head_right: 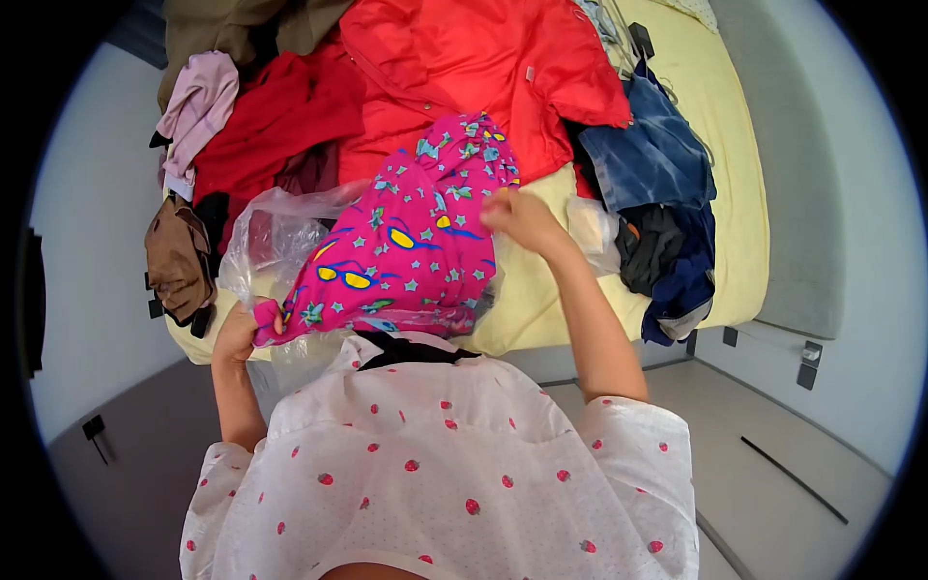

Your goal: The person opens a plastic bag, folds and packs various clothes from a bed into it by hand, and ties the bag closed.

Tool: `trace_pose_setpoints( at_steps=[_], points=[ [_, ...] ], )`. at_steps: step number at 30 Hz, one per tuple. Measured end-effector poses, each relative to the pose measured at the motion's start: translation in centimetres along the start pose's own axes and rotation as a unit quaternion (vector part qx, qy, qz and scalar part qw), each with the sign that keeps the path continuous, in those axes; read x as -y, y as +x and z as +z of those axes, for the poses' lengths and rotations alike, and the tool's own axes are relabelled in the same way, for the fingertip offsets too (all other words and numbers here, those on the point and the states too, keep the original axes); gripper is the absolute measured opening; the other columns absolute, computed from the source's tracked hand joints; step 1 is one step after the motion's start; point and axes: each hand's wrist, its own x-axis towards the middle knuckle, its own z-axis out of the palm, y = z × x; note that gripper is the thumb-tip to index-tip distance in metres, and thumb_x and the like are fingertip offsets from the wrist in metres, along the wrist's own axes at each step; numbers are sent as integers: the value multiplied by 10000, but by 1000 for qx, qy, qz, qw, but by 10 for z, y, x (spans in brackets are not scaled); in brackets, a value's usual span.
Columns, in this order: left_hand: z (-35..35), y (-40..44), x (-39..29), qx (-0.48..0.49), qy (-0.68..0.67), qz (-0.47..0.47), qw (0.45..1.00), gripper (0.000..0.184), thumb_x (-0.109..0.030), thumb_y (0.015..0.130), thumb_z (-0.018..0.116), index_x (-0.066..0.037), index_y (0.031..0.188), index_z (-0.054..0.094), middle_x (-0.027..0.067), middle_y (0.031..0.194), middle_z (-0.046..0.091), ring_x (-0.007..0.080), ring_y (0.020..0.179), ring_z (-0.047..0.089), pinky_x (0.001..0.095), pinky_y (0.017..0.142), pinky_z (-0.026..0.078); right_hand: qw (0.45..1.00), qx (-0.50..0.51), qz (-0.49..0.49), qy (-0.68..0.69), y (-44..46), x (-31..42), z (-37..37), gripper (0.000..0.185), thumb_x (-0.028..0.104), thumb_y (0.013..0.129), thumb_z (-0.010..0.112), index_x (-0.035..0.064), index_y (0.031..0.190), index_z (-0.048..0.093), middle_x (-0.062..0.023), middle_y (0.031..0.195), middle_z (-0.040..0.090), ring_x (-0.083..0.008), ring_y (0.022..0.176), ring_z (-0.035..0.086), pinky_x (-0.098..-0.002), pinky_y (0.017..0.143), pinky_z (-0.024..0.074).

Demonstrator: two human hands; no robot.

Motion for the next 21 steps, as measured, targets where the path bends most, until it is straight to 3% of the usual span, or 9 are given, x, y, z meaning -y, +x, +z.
trace_pose_setpoints(
  at_steps=[2,5,8,9,12,13,16,18,21],
  points=[
    [4,0,4,23,34,-10,999,222,-198,730,576,-25,593,597,27,632,573,105,613,508,220,602,389,984,-121,22,-126,30,24,10,280,137,749,600,58,1017,577,-119,948,595,-197,890,562,-297,786,433],
    [12,-5,-6,34,108,-40,993,228,-201,736,575,-21,598,601,23,633,573,93,592,497,215,575,380,875,-305,-205,-317,71,23,42,290,122,700,625,88,986,594,-141,1099,517,-292,1041,479,-349,857,399],
    [24,-3,-10,33,147,-51,987,199,-183,735,578,-24,618,602,20,643,558,92,581,491,214,541,371,823,-287,-254,-420,89,33,53,261,140,659,647,84,911,611,-119,1206,436,-308,1085,432,-354,840,402],
    [28,-1,-11,34,154,-49,986,184,-174,734,581,-27,626,602,20,648,550,93,579,490,214,529,368,812,-272,-271,-439,92,33,51,235,133,669,636,83,896,607,-113,1058,539,-291,956,518,-356,786,428],
    [46,10,-6,17,106,51,993,149,-136,734,585,-16,646,599,24,703,554,93,623,504,218,560,392,952,-153,-195,-180,88,43,35,201,128,691,617,81,886,603,-102,872,603,-295,802,569,-357,720,448],
    [47,17,-1,36,120,76,989,81,-37,708,564,1,779,554,50,730,583,107,677,548,243,613,431,977,-143,-141,-77,70,57,31,142,106,733,590,70,870,596,-40,709,604,-203,663,581,-298,629,447],
    [72,47,-15,6,134,241,961,194,-15,708,532,0,901,554,56,791,574,116,749,541,235,670,418,965,12,-106,238,22,75,15,145,79,780,560,55,919,594,27,713,575,-78,645,522,-222,588,411],
    [91,60,-45,-12,140,213,967,348,17,691,498,-32,1033,536,67,843,573,122,806,528,228,715,402,959,54,-121,251,-13,86,18,167,60,797,542,46,956,590,51,741,554,-30,648,471,-192,568,382],
    [121,94,-58,77,174,255,948,393,24,677,469,-68,1048,562,103,786,574,134,738,538,233,692,415,960,136,-76,231,-48,90,25,201,43,809,525,33,1001,582,57,800,550,-8,656,444,-169,569,365]
  ],
)
